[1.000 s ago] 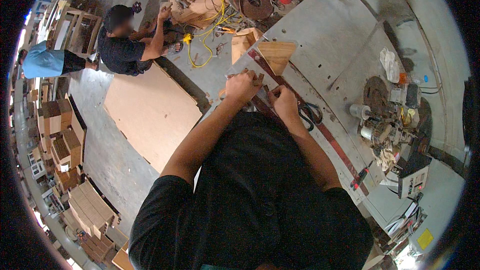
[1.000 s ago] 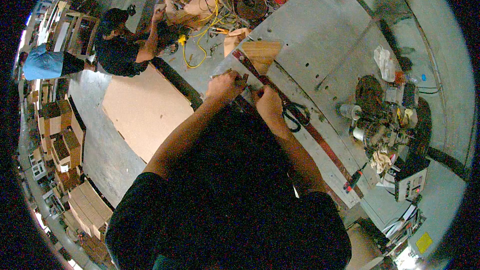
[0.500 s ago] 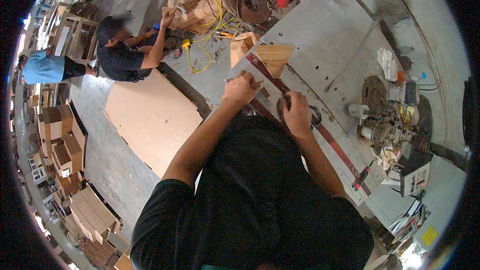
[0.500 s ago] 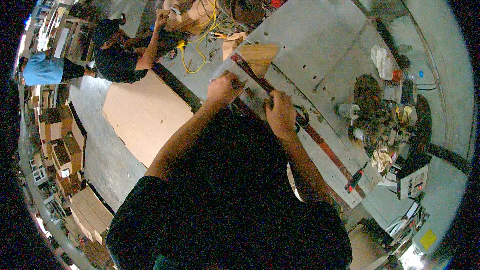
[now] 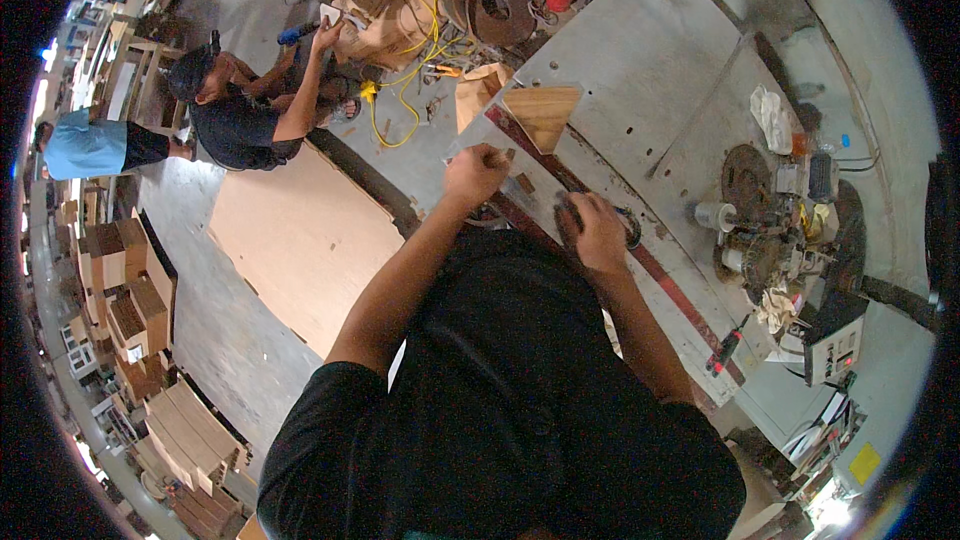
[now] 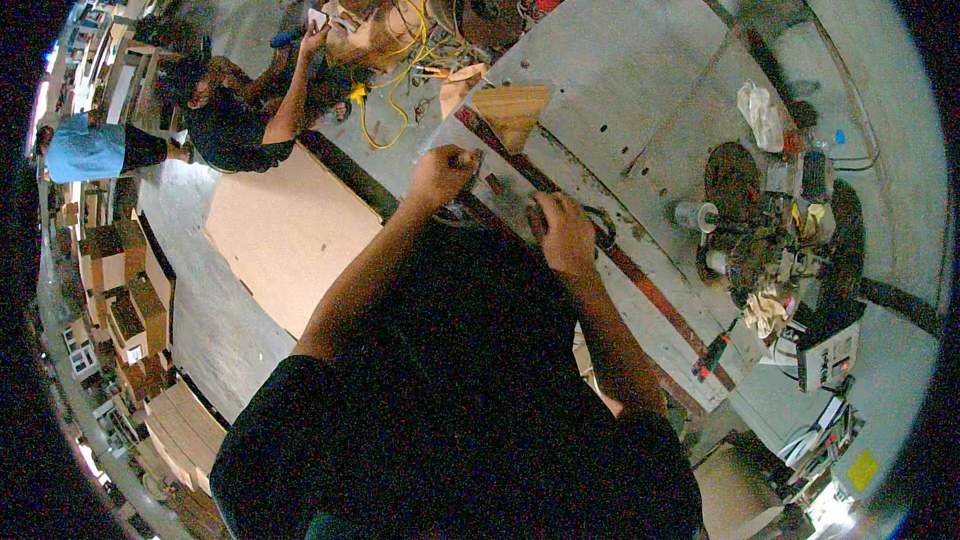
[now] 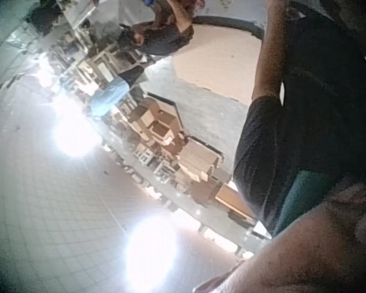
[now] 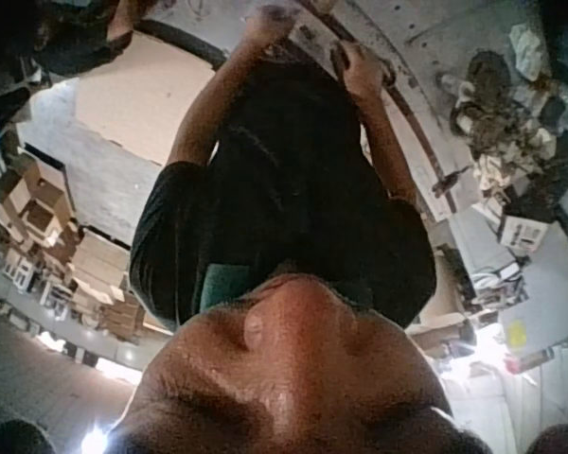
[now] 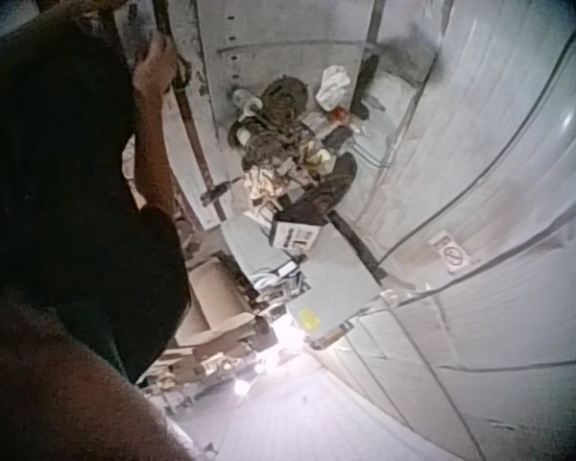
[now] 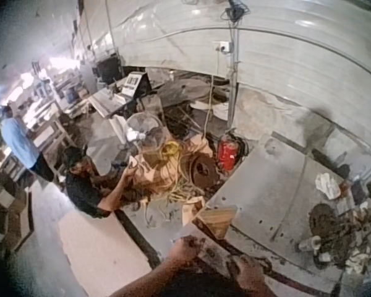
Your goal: The person measures a length of tape against a wooden component using a ruler and cuts the tape with shears.
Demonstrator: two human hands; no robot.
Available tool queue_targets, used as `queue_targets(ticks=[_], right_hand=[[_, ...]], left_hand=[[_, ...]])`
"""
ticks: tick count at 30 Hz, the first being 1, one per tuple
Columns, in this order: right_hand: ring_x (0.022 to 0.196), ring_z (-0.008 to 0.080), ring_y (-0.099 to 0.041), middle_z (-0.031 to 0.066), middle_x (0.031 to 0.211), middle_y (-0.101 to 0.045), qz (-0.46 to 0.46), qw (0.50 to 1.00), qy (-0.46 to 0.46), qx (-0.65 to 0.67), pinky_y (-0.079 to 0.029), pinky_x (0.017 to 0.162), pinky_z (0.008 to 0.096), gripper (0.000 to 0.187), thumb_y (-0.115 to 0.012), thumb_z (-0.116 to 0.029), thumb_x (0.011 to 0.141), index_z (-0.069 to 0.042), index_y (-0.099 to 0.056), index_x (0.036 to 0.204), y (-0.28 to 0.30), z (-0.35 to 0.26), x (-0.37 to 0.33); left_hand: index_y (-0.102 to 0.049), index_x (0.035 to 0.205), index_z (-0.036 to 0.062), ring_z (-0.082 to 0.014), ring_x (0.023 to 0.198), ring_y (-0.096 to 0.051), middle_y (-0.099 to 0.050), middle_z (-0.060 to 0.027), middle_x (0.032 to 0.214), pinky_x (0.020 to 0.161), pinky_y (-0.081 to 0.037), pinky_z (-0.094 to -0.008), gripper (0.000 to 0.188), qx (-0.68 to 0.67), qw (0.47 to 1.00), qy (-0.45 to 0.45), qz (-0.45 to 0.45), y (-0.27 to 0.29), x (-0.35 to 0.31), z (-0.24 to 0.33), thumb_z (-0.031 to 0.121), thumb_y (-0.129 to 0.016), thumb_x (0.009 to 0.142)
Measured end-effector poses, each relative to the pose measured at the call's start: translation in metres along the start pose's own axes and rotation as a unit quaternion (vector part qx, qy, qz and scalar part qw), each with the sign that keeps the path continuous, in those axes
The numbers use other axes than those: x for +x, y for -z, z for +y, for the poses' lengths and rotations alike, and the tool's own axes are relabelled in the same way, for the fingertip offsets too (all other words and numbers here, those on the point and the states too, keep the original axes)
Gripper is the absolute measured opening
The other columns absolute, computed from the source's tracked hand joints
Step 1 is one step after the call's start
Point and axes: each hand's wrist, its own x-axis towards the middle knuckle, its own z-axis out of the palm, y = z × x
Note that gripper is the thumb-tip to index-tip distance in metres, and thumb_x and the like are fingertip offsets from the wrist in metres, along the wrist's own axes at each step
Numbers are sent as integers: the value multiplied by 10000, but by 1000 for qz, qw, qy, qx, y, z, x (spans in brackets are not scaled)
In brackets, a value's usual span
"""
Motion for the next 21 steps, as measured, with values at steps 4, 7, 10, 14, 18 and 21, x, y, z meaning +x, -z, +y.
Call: queue_targets(ticks=[4, 7, 10, 14, 18, 21], right_hand=[[1112, 287, -561, 79, 1130, -569, -25, 974, 142, -177, -498, 930, 403, 329, -555, -59, 877, -118, -654, 1184, -23, -26, 45], [1060, 277, -578, 92, 1143, -598, -9, 955, 224, -194, -510, 901, 424, 281, -565, -143, 878, -152, -680, 1133, -27, -30, 67], [1029, 264, -582, 86, 1117, -601, -52, 967, 199, -150, -509, 896, 417, 269, -561, -153, 883, -155, -687, 1120, -23, -30, 76], [1052, 284, -580, 82, 1089, -603, -40, 980, 159, -110, -502, 903, 417, 283, -598, -127, 857, -142, -684, 1126, -27, -21, 76], [1065, 323, -595, 100, 1055, -628, 6, 992, 128, 17, -501, 892, 401, 332, -688, -52, 807, -93, -663, 1135, -37, -16, 74], [1057, 312, -636, 126, 1103, -674, -8, 986, 69, 149, -502, 922, 387, 253, -632, -32, 842, -54, -673, 1090, -33, -19, 72]], left_hand=[[-730, 887, -2, -178, 666, -646, -723, -131, 769, 647, -521, -373, 371, -89, 996, 5, -14, 17, -2, -10, 368, -727, 868], [-741, 916, -7, -134, 664, -623, -730, -101, 777, 634, -514, -345, 372, -117, 992, 14, -38, 32, -3, -20, 359, -760, 853], [-750, 922, 8, -138, 642, -621, -718, -77, 750, 622, -511, -345, 365, -181, 982, 13, -58, 24, 0, -47, 362, -770, 833], [-746, 879, 11, -160, 636, -633, -697, -86, 710, 640, -520, -367, 373, -141, 986, 42, -80, 20, -4, -38, 376, -762, 802], [-742, 906, 6, -173, 684, -649, -706, -104, 749, 684, -527, -365, 396, -139, 983, 53, -103, 21, -11, -11, 388, -759, 801], [-734, 950, 9, -172, 685, -639, -706, -99, 775, 684, -520, -356, 367, -126, 989, 22, -76, 3, -2, -20, 358, -728, 834]])
